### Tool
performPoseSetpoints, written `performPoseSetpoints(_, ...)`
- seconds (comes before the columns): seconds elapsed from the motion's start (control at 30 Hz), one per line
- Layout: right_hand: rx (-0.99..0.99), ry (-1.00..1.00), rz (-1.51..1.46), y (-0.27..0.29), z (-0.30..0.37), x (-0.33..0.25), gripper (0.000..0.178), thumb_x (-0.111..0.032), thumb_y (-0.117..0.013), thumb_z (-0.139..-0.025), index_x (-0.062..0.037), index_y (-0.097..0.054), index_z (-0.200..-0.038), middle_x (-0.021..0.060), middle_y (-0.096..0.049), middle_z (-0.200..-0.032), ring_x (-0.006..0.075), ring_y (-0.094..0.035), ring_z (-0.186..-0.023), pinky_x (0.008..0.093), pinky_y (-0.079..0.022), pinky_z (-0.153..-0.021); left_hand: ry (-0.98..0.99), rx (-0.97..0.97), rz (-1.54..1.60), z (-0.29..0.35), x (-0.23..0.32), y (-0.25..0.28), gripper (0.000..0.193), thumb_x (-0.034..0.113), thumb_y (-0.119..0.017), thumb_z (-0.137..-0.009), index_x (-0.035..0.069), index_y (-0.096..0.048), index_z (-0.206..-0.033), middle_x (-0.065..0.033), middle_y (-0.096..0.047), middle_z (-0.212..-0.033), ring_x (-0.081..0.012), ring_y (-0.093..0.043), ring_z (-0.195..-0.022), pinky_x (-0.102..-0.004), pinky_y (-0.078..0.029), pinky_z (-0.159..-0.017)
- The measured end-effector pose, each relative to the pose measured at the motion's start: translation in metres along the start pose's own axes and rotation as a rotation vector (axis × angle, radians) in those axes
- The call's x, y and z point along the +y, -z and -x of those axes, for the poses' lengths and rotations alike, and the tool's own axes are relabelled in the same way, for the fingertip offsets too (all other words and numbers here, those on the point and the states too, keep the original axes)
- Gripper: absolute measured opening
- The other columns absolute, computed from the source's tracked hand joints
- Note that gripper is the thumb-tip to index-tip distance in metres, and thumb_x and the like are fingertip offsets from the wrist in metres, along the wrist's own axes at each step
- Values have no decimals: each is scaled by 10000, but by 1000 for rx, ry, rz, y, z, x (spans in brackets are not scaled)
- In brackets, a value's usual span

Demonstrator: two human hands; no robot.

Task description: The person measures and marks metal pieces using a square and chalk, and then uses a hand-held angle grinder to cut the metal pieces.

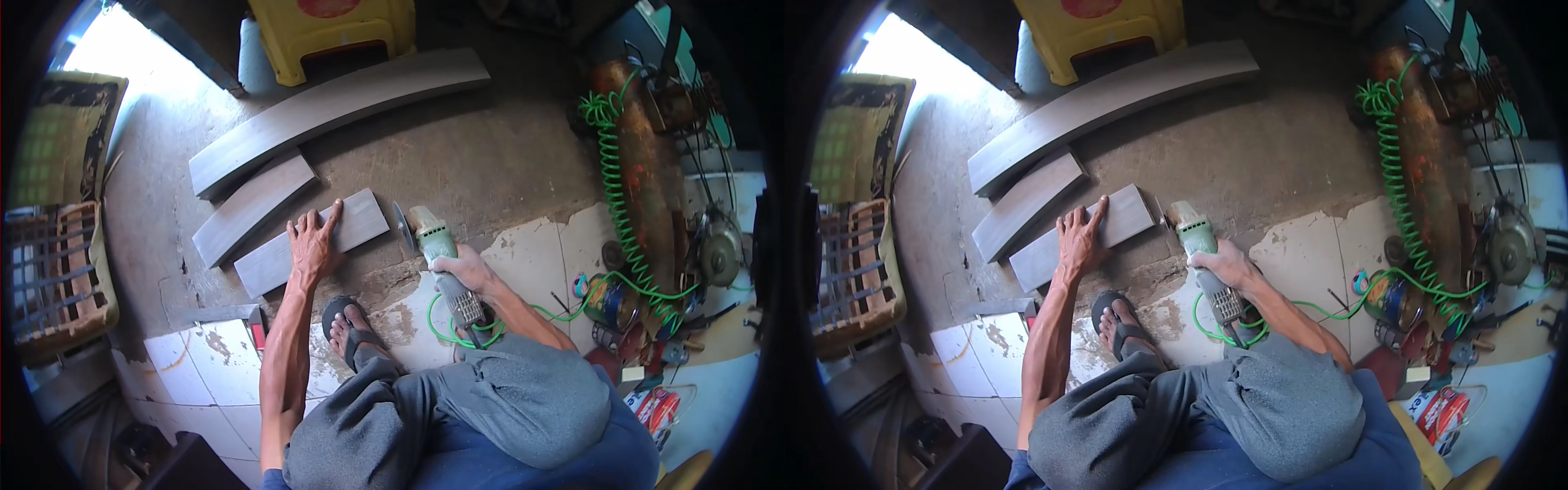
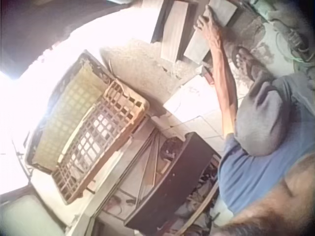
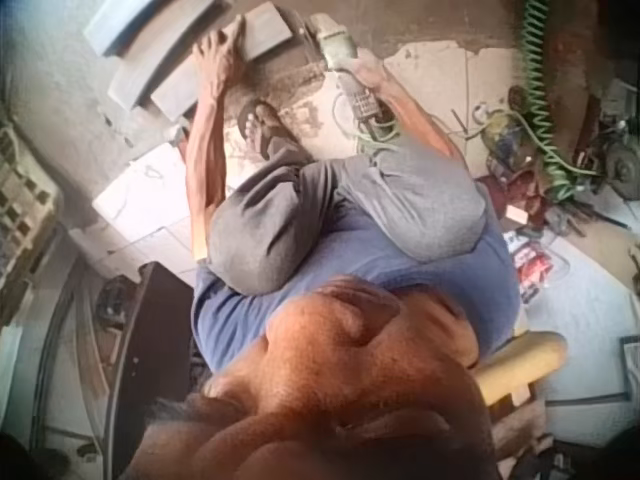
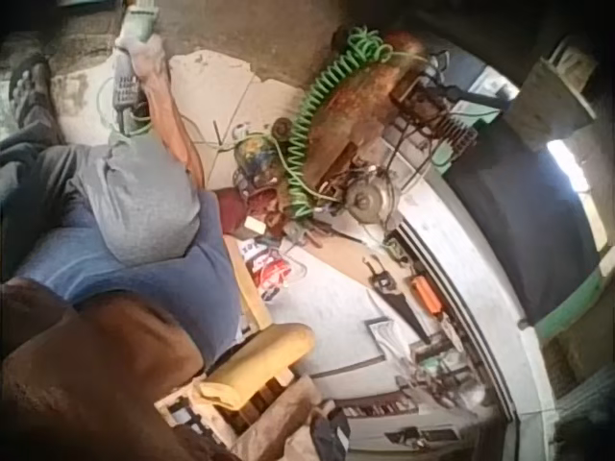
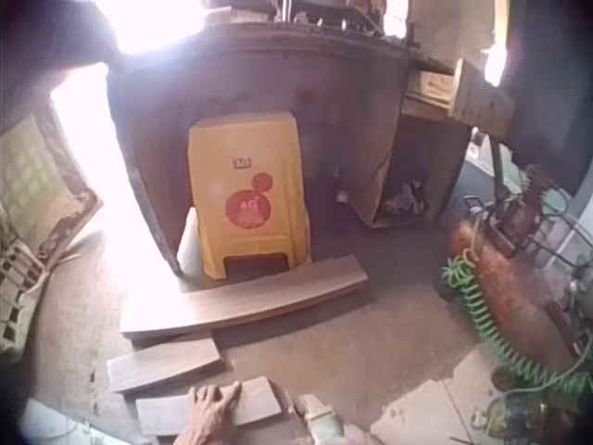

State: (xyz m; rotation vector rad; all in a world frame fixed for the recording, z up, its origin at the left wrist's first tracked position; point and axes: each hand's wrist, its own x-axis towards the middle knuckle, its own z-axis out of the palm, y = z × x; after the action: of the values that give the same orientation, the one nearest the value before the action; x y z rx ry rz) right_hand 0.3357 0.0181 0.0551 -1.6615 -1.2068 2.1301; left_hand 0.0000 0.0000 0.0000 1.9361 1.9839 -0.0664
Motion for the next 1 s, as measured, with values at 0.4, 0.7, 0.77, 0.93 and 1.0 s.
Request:
performPoseSetpoints(0.4, 2, -26, 112, -13, -6, -2, 335, -314, -750, -822, -58, -670, -1022, 37, -652, -851, 134, -616, -739, 318, -490, -663, -4, 44, 40, 5, 2, 1, 1266, 303, -946, -628, 345, -242, -1679, -220, -471, -1449, -424, -430, -1398, -648, -268, -1190)
performPoseSetpoints(0.7, 3, -14, 160, -22, -13, -25, 354, -294, -739, -830, -34, -653, -1055, 53, -661, -850, 150, -643, -740, 330, -517, -678, 8, 71, 55, 6, 1, -4, 1251, 311, -951, -631, 339, -260, -1673, -203, -486, -1409, -419, -444, -1375, -662, -260, -1186)
performPoseSetpoints(0.77, 6, -21, 88, -32, -11, -37, 351, -265, -739, -829, -26, -642, -1068, 64, -664, -848, 155, -652, -713, 326, -529, -653, 7, 94, 30, 8, -3, -6, 1247, 306, -951, -628, 338, -267, -1671, -199, -493, -1395, -416, -452, -1366, -661, -263, -1185)
performPoseSetpoints(0.93, 8, 11, 80, -29, -19, -39, 332, -232, -738, -832, -21, -636, -1067, 69, -665, -855, 157, -651, -673, 322, -535, -619, 6, 95, 60, 8, 1, -3, 1227, 284, -942, -637, 339, -279, -1667, -205, -499, -1393, -416, -452, -1367, -657, -260, -1189)
performPoseSetpoints(1.0, 6, -4, 67, -32, -19, -44, 336, -234, -739, -831, -20, -637, -1070, 68, -665, -861, 156, -650, -675, 322, -534, -621, 7, 103, 65, 9, 0, -3, 1216, 276, -938, -641, 340, -286, -1665, -208, -501, -1392, -416, -453, -1367, -656, -259, -1191)
